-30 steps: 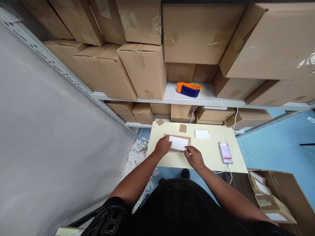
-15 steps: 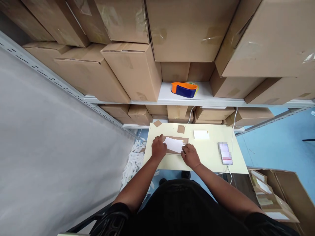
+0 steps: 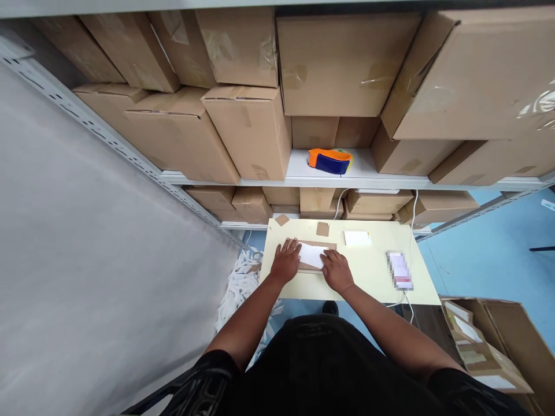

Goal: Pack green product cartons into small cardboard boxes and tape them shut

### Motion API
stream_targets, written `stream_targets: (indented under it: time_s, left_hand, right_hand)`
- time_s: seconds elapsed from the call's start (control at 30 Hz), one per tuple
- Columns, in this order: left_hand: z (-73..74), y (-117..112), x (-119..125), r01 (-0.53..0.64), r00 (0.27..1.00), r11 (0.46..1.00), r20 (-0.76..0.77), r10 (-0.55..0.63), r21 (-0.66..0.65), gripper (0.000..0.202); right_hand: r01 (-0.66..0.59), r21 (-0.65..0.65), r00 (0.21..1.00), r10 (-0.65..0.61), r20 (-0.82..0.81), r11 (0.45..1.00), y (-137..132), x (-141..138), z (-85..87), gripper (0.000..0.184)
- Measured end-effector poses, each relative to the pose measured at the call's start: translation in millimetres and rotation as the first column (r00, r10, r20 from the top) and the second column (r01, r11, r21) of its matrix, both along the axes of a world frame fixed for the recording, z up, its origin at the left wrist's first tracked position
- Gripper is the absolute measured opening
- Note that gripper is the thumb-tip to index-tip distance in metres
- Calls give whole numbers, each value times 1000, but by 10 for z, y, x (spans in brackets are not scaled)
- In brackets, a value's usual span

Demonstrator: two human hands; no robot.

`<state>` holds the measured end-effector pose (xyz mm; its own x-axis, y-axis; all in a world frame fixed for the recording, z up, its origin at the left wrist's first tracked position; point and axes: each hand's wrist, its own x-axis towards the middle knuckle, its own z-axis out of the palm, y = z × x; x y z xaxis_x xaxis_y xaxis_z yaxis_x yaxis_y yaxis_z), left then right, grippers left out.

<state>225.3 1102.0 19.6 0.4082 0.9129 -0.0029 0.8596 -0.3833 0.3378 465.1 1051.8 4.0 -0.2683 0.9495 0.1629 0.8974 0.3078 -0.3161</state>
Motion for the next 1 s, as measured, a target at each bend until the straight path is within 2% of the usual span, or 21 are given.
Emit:
stream_targets:
  time_s: [0.1, 0.17, 0.2, 0.27, 0.3, 0.37, 0.43, 0.53, 0.73, 0.87, 1.0]
  left_hand:
    - [-48, -42, -157, -178, 973, 978, 128, 191, -106, 61]
    - [-96, -99, -266, -289, 908, 912, 218, 357, -291, 67]
    - [-118, -136, -307, -305, 871, 862, 248, 424, -406, 67]
    - [-143, -229, -348, -241, 822, 769, 297, 486, -592, 60]
    - [-143, -284, -350, -188, 813, 746, 325, 483, -639, 55]
    - [-116, -405, -329, -122, 808, 746, 371, 458, -655, 48]
    - [-58, -531, -303, -136, 805, 762, 378, 458, -633, 45]
    - [62, -706, -289, -178, 795, 769, 371, 481, -614, 45]
    - [333, -936, -184, -176, 734, 794, 461, 500, -581, 49]
    - [520, -1026, 63, -171, 715, 812, 497, 492, -558, 52]
    - [700, -1091, 439, -149, 721, 845, 528, 449, -514, 53]
  right_hand:
    - [95, -31, 990, -98, -98, 995, -64, 36, -54, 46]
    - [264, -111, 934, -282, -220, 958, -122, 40, -94, 50]
    - [343, -189, 877, -386, -286, 920, -147, 34, -109, 53]
    - [411, -392, 735, -553, -391, 823, -180, 9, -113, 60]
    - [401, -484, 672, -609, -421, 777, -188, -8, -98, 62]
    - [371, -603, 587, -682, -437, 706, -202, -43, -33, 63]
    - [385, -631, 556, -715, -423, 673, -235, -75, 66, 60]
    - [407, -600, 552, -708, -439, 689, -349, -117, 235, 56]
    - [418, -534, 508, -676, -534, 735, -655, -91, 579, 51]
    - [423, -506, 473, -659, -584, 752, -790, 100, 773, 47]
    - [464, -465, 446, -652, -613, 754, -900, 453, 857, 48]
